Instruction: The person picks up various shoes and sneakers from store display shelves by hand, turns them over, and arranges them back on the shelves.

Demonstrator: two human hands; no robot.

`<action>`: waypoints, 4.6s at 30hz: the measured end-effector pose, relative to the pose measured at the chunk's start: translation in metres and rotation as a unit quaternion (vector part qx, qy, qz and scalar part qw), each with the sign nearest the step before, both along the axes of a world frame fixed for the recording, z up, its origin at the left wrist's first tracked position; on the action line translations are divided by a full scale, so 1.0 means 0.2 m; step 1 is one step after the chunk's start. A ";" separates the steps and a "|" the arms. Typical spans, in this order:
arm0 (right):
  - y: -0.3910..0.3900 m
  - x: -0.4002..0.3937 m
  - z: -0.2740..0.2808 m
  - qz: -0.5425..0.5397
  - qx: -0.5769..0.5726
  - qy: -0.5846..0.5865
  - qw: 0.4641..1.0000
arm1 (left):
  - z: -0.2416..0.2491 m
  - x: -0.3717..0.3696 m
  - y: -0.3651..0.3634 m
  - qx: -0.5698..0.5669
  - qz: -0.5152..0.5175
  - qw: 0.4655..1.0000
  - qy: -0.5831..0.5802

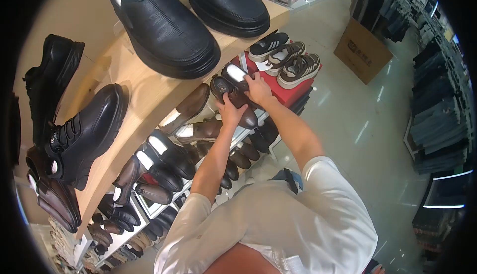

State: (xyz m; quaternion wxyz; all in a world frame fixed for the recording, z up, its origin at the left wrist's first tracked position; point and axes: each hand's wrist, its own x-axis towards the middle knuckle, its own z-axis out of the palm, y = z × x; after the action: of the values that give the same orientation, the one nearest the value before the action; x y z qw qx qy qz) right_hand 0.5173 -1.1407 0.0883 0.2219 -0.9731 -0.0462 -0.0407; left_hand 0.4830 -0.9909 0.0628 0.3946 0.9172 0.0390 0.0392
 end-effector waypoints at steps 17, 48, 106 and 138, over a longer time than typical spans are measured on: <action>-0.35 -0.32 0.16 0.112 0.291 -0.153 0.938 | 0.29 -0.45 -0.12 -0.252 0.088 0.961 -0.070; -0.67 -0.91 0.11 0.128 0.717 0.336 0.597 | 0.14 -1.47 -0.41 -0.731 0.175 0.658 -0.034; -0.65 -0.98 0.25 0.191 0.663 0.255 0.677 | 0.29 -1.44 -0.43 -0.874 0.013 0.486 0.000; -0.51 -1.08 0.31 0.314 0.419 0.098 0.846 | 0.22 -1.52 -0.26 -0.850 0.059 0.520 -0.058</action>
State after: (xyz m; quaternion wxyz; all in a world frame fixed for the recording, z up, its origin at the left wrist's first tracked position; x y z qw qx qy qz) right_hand 0.3018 -1.2426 0.1498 0.6130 -0.7200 -0.3058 0.1110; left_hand 0.1783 -1.0425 0.1062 0.9849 0.1372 0.0843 0.0639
